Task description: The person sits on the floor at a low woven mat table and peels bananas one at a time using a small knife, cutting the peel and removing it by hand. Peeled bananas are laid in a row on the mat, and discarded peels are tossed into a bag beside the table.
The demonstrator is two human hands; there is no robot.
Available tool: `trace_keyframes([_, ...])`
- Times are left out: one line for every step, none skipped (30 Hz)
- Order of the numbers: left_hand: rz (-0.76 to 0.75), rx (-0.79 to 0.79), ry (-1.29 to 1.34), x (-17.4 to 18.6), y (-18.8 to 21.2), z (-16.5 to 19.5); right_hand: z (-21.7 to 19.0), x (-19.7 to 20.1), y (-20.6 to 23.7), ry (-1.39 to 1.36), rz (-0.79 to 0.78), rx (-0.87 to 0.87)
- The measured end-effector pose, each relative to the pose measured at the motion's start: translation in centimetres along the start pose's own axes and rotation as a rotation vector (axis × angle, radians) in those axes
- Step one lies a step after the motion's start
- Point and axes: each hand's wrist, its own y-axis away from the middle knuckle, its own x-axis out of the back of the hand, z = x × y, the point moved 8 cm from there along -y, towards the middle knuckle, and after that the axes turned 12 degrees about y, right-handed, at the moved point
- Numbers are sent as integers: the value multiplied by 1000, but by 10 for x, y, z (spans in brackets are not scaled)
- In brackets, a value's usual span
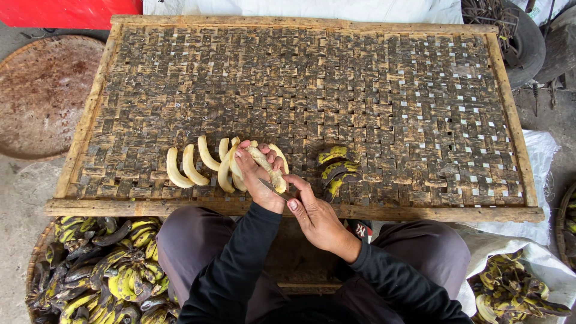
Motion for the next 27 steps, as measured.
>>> trace_keyframes([15,14,5,1,0,-1,2,0,-1,27,5,-2])
trace_keyframes([30,28,10,3,0,-2,3,1,-1,54,10,-3])
trace_keyframes([45,43,14,4,0,-3,5,1,-2,81,14,-5])
trace_keyframes([54,60,2,5,1,-5,5,3,-3,101,27,7])
trace_keyframes([62,77,-11,6,1,-6,5,4,-4,122,39,19])
trace_keyframes([70,94,-24,8,1,-8,5,6,-5,142,52,31])
trace_keyframes([68,93,-34,8,2,-8,4,8,-6,173,70,52])
trace_keyframes([65,91,-45,9,3,-9,3,9,-7,204,88,73])
trace_keyframes([63,90,-56,11,3,-9,1,11,-8,234,106,94])
trace_keyframes([85,101,-65,14,4,-10,-1,12,-9,232,111,106])
trace_keyframes([107,112,-74,17,5,-12,-2,14,-9,229,115,118])
trace_keyframes([130,122,-82,19,5,-13,-4,15,-9,227,119,130])
trace_keyframes([138,135,-74,20,5,-13,-8,18,-8,245,136,156])
trace_keyframes([147,148,-65,20,4,-14,-12,22,-6,262,152,182])
trace_keyframes([155,162,-57,20,4,-14,-16,25,-4,280,168,207])
trace_keyframes([121,158,-25,15,3,-13,-17,26,-2,273,132,199])
trace_keyframes([85,153,7,8,2,-10,-18,26,0,266,97,193])
trace_keyframes([49,148,40,1,1,-9,-19,26,3,260,60,187])
trace_keyframes([22,61,-13,-5,1,0,-18,26,4,226,43,159])
trace_keyframes([-3,-24,-66,-12,2,9,-17,26,6,191,26,130])
trace_keyframes([-30,-108,-119,-20,4,17,-15,25,6,157,10,101])
trace_keyframes([-25,-132,-134,-25,6,19,-13,23,6,148,-11,69])
trace_keyframes([-19,-153,-149,-29,9,21,-10,21,6,139,-31,36])
trace_keyframes([-13,-174,-164,-33,12,22,-7,18,5,130,-49,2])
trace_keyframes([-30,-177,-152,-37,12,22,-8,17,5,107,-29,27])
trace_keyframes([-47,-182,-140,-40,13,21,-9,17,4,83,-9,54])
trace_keyframes([-64,-188,-128,-42,14,21,-10,17,4,60,9,82])
